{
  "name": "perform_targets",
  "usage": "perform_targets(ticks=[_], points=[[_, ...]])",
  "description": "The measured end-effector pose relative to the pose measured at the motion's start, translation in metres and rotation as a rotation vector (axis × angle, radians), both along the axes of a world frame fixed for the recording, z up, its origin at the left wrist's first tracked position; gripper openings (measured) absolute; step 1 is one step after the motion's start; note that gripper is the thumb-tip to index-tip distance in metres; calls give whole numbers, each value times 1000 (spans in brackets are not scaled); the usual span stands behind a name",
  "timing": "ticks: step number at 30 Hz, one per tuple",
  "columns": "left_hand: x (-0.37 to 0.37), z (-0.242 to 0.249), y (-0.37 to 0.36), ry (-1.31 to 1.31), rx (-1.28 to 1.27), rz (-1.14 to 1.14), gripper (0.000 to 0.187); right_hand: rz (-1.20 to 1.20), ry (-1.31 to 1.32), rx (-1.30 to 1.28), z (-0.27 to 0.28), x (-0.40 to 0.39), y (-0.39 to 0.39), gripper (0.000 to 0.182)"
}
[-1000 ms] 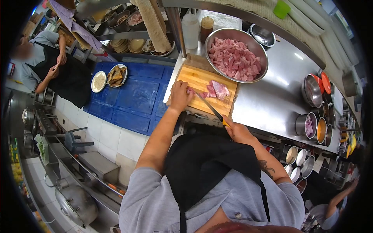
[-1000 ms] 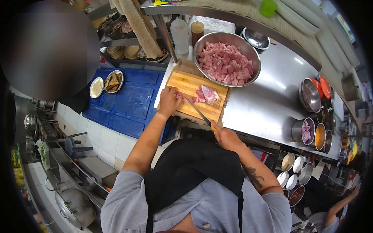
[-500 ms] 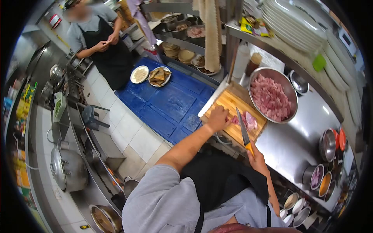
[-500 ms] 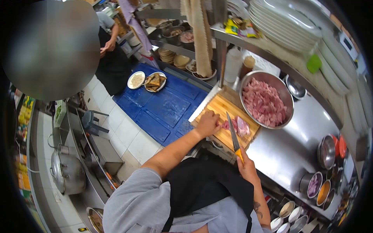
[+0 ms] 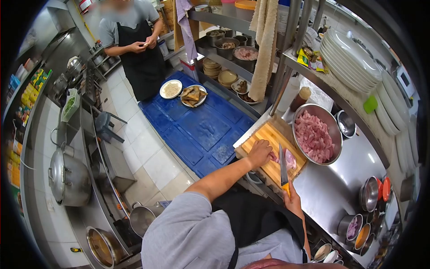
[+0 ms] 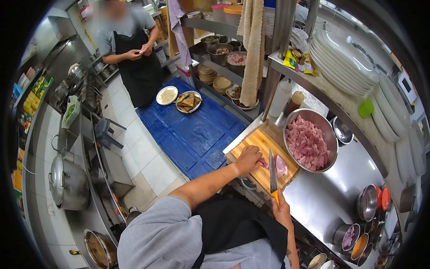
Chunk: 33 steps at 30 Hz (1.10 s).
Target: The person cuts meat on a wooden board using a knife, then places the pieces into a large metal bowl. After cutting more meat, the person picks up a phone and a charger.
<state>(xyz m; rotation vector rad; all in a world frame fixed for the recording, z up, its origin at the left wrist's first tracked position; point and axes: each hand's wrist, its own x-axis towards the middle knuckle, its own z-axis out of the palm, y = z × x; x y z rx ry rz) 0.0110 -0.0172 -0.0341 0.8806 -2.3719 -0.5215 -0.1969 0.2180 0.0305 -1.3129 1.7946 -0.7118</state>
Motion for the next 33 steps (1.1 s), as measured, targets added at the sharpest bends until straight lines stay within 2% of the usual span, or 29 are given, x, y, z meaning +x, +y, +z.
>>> perform_targets(ticks=[2, 3, 5, 8, 9, 10, 12, 14, 16, 18, 19, 20, 21, 24, 26, 29, 33], points=[[0, 8, 7, -18, -30, 130, 47, 13, 21, -25, 7, 4, 2, 57], [0, 10, 11, -23, -43, 134, 47, 13, 21, -31, 10, 7, 2, 58], [-1, 17, 12, -43, 37, 178, 60, 8, 15, -30, -2, 5, 5, 58], [-2, 19, 11, -26, 3, 267, 57, 16, 35, -52, -15, 4, 2, 58], [0, 39, 16, -182, 96, 328, 60, 7, 11, -10, -13, 6, 2, 58], [1, 47, 13, -181, 92, 330, 60, -4, -9, 38, -11, 7, 4, 58], [1, 55, 14, -432, 275, 402, 60, 9, 27, 3, -14, 7, 6, 57], [-6, 45, 15, -399, 294, 386, 58, 46, 96, -177, -9, 14, 1, 57], [-10, 32, 14, -368, 308, 379, 57, 39, 75, -146, -5, 16, -2, 57], [-16, 19, 15, -315, 223, 182, 43, 30, 57, -122, -2, 16, -5, 57], [-19, 12, 14, -315, 221, 182, 43, 25, 69, -85, -1, 15, -5, 57], [-22, 6, 12, -311, 213, 113, 34, 18, 81, -49, -1, 15, -5, 57], [-23, 6, 11, -308, 205, 43, 27, 15, 80, -51, -4, 13, -5, 57], [-19, 8, 11, -266, 194, 7, 21, 3, 83, -44, -3, 13, -2, 58], [-19, 10, 14, -259, 224, 21, 21, -39, 23, 33, 21, 22, -1, 57], [-19, 17, 15, -253, 251, 30, 22, -13, 93, -84, -8, 14, 4, 57], [-18, 20, 15, -285, 217, -10, 25, -1, 90, -157, -10, 13, 6, 57]])
